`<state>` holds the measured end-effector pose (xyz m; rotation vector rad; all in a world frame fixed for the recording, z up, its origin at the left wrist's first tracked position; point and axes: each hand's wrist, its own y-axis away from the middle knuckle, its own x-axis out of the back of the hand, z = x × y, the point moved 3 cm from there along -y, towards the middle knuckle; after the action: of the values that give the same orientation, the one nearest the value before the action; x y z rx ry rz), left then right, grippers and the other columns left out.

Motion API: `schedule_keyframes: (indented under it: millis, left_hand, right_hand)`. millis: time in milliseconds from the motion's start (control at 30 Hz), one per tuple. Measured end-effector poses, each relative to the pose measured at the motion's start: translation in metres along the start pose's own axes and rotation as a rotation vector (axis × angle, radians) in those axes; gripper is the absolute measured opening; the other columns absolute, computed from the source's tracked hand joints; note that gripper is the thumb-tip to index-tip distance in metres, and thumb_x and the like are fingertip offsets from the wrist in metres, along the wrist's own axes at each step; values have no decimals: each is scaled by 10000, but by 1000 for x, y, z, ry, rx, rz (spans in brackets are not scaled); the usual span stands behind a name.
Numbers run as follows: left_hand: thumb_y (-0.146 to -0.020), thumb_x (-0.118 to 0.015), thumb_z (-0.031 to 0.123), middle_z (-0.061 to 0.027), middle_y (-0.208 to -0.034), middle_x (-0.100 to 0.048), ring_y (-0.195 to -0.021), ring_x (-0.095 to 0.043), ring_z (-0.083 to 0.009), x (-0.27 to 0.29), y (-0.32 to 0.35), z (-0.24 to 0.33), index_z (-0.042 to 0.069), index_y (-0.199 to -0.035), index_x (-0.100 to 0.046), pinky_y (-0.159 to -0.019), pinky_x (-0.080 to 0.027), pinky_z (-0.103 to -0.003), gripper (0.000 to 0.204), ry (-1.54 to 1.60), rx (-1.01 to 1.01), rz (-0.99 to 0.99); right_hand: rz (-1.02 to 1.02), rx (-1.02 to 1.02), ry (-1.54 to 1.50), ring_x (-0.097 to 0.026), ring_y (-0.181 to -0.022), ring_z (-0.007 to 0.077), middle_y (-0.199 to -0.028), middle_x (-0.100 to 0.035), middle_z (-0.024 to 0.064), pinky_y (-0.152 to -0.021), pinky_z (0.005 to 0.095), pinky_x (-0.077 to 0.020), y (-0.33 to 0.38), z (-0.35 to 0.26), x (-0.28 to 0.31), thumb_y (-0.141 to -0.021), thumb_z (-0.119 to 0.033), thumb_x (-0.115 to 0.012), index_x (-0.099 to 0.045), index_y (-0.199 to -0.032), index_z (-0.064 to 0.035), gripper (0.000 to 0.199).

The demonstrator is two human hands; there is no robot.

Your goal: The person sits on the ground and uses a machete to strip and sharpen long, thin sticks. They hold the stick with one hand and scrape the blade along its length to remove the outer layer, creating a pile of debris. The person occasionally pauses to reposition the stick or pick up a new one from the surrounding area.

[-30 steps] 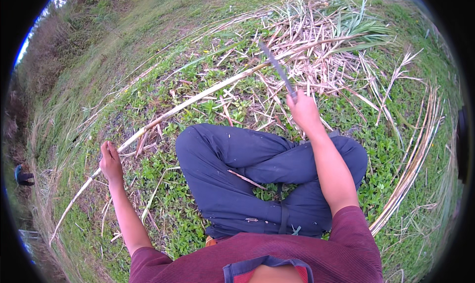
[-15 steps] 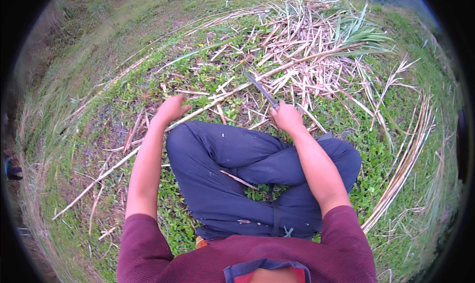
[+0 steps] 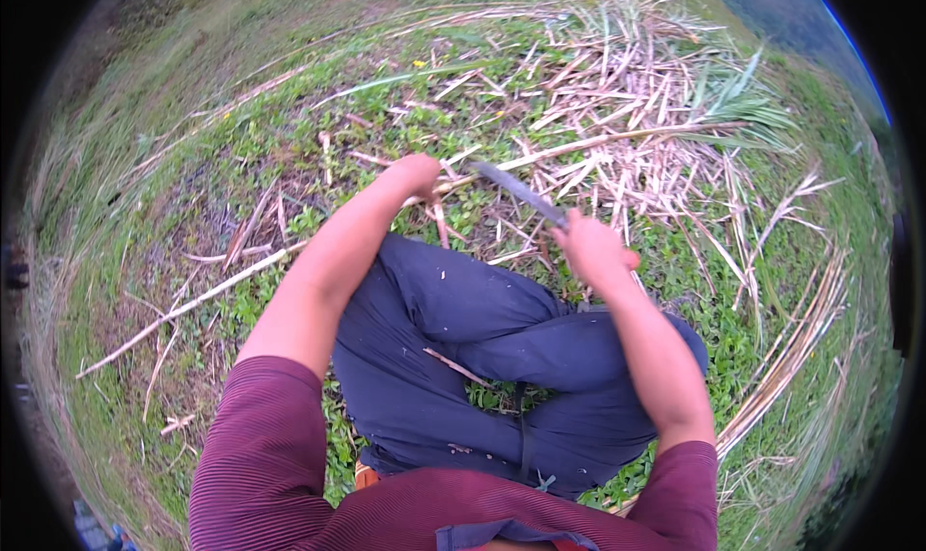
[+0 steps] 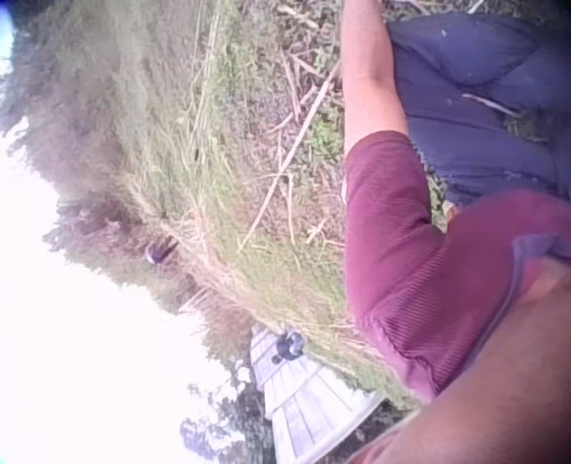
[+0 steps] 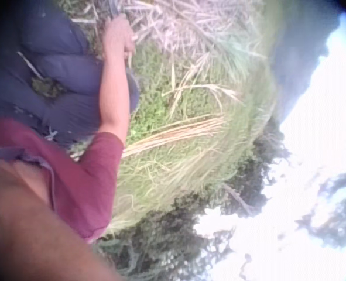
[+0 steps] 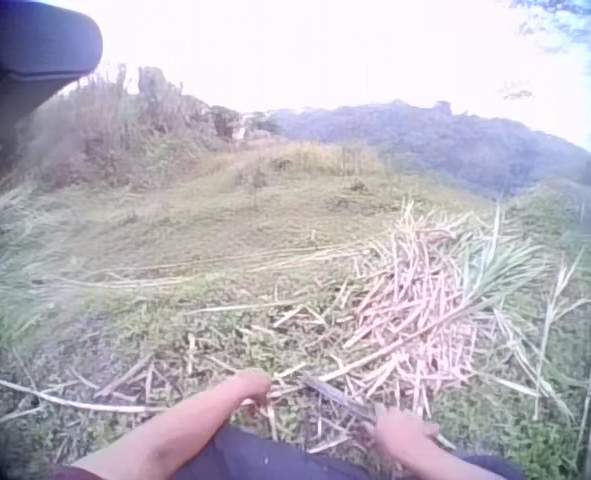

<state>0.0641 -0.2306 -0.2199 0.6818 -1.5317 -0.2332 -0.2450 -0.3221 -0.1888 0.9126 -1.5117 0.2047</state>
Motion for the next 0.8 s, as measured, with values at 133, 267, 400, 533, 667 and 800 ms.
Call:
schedule_keyframes:
  millis: [133, 267, 400, 533, 667, 800]
  left_hand:
    - [-578, -935, 330, -205, -948, -739, -861, -721, -367, -25, -31, -7, -19, -943, -747, -754, -589, -435, 539, -39, -60, -68]
    - [-864, -723, 334, -207, -1032, -730, -934, -715, -348, -19, -21, -29, 19, -1048, -750, -781, -575, -417, 365, 32, -160, -94]
    - [-889, -663, 421, -271, -997, -709, -938, -699, -403, 29, 22, -17, 12, -1178, -682, -857, -544, -465, 500, 645, 130, -106]
    - [-884, -651, 314, -221, -847, -690, -799, -689, -383, 45, 52, -24, -17, -954, -675, -767, -534, -464, 340, 430, -12, 399]
    - [-837, -658, 313, -195, -870, -710, -852, -691, -355, 65, 93, -22, 46, -964, -718, -808, -533, -466, 301, 503, 122, 350]
    - [-845, -656, 306, -186, -798, -693, -803, -682, -378, 68, 99, -33, 48, -883, -683, -755, -531, -479, 262, 434, 186, 545]
  right_hand:
    - [198, 72, 40, -715, -786, 379, -857, -711, 201, -705, 490, -578, 7, 30, 18, -1003, -414, -558, -601, -1006, -19, 398]
    - [224, 13, -203, -704, -800, 420, -864, -709, 230, -741, 516, -559, 2, 43, -5, -1000, -387, -571, -622, -977, 4, 395]
    - [226, 85, -247, -699, -806, 421, -847, -694, 253, -735, 517, -557, 6, 6, 19, -1002, -377, -568, -602, -1007, 12, 390]
    - [299, 284, -290, -706, -740, 388, -822, -693, 182, -684, 512, -562, 11, -35, 11, -1009, -384, -555, -538, -1049, -21, 366]
    - [336, 103, -288, -700, -729, 399, -821, -695, 191, -675, 522, -559, -15, 8, 14, -1010, -390, -545, -538, -1016, -26, 364]
    - [487, -168, -412, -706, -691, 372, -755, -693, 215, -658, 507, -566, -33, 63, 29, -1013, -375, -538, -585, -954, 3, 385]
